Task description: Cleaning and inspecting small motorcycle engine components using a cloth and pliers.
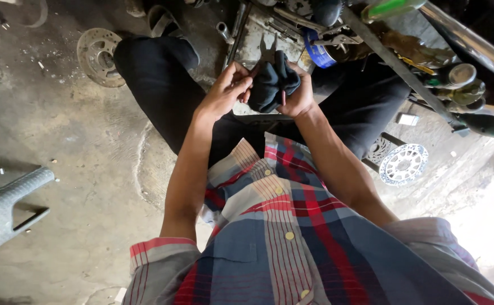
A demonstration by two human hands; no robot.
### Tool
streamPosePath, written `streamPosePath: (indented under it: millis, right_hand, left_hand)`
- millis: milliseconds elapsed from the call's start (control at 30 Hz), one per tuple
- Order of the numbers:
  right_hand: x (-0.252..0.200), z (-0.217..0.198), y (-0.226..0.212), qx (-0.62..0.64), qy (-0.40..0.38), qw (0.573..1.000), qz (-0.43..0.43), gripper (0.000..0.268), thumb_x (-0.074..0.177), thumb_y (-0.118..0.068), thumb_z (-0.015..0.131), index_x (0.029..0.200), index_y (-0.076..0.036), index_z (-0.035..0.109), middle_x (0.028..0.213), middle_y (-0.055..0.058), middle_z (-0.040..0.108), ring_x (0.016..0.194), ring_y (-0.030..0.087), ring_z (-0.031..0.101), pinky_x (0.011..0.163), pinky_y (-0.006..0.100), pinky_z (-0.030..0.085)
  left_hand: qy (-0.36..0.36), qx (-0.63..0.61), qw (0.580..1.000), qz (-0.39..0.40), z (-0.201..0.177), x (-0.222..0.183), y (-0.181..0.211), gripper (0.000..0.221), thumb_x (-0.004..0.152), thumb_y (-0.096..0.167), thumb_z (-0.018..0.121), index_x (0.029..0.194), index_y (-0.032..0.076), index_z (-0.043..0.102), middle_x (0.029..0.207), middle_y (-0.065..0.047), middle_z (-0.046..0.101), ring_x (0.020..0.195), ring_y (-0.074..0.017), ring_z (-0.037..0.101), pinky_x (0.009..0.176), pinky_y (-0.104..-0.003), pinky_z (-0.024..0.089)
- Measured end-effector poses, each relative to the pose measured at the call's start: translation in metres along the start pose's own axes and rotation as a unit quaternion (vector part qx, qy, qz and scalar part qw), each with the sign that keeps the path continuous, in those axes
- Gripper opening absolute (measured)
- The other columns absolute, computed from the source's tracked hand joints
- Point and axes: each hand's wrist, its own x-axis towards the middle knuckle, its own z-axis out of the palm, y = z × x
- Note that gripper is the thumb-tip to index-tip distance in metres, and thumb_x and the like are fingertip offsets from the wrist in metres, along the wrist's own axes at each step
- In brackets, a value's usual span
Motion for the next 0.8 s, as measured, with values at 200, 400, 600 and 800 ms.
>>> streamPosePath:
  millis: [200, 400, 600, 800]
  right_hand:
    - [0.011, -0.017, -0.004, 0.083, -0.119, 0.988, 0.048, 0.05, 0.107, -0.039, 0.055, 0.132, 0.003, 0.064, 0.123, 0.02, 0.071, 0.108, 0.034, 0.069, 0.096, 0.042, 0.054]
    - [0.006, -0.006, -0.006, -0.114, -0.057, 0.992, -0.011, 0.054, 0.101, -0.047, 0.057, 0.13, -0.001, 0.059, 0.118, 0.016, 0.071, 0.106, 0.031, 0.071, 0.096, 0.045, 0.062]
    - [0.019, -0.006, 0.004, -0.239, 0.01, 0.961, -0.138, 0.041, 0.102, -0.033, 0.06, 0.131, -0.005, 0.055, 0.112, 0.01, 0.069, 0.095, 0.021, 0.071, 0.084, 0.038, 0.061]
    - [0.028, -0.01, 0.022, -0.425, 0.028, 0.87, -0.247, 0.034, 0.112, -0.03, 0.057, 0.133, -0.004, 0.055, 0.111, 0.006, 0.064, 0.097, 0.014, 0.061, 0.084, 0.03, 0.055]
  left_hand:
    - [0.029, -0.108, 0.993, -0.045, 0.008, -0.002, 0.011, 0.012, 0.108, 0.017, 0.061, 0.111, 0.008, 0.053, 0.09, -0.003, 0.056, 0.07, -0.0111, 0.053, 0.063, -0.026, 0.045]
    - [0.065, -0.188, 0.972, -0.122, 0.022, 0.002, -0.006, 0.021, 0.107, 0.033, 0.06, 0.107, 0.014, 0.053, 0.081, 0.004, 0.044, 0.062, -0.0057, 0.036, 0.053, -0.022, 0.031]
    - [0.164, -0.014, 0.983, -0.077, 0.035, 0.006, 0.015, 0.025, 0.103, 0.038, 0.057, 0.103, 0.013, 0.059, 0.071, 0.005, 0.045, 0.053, -0.0062, 0.04, 0.045, -0.024, 0.033]
    - [0.22, 0.035, 0.971, 0.082, 0.016, 0.014, -0.031, 0.026, 0.11, 0.029, 0.06, 0.102, 0.005, 0.064, 0.085, 0.005, 0.058, 0.08, -0.0051, 0.05, 0.071, -0.024, 0.043]
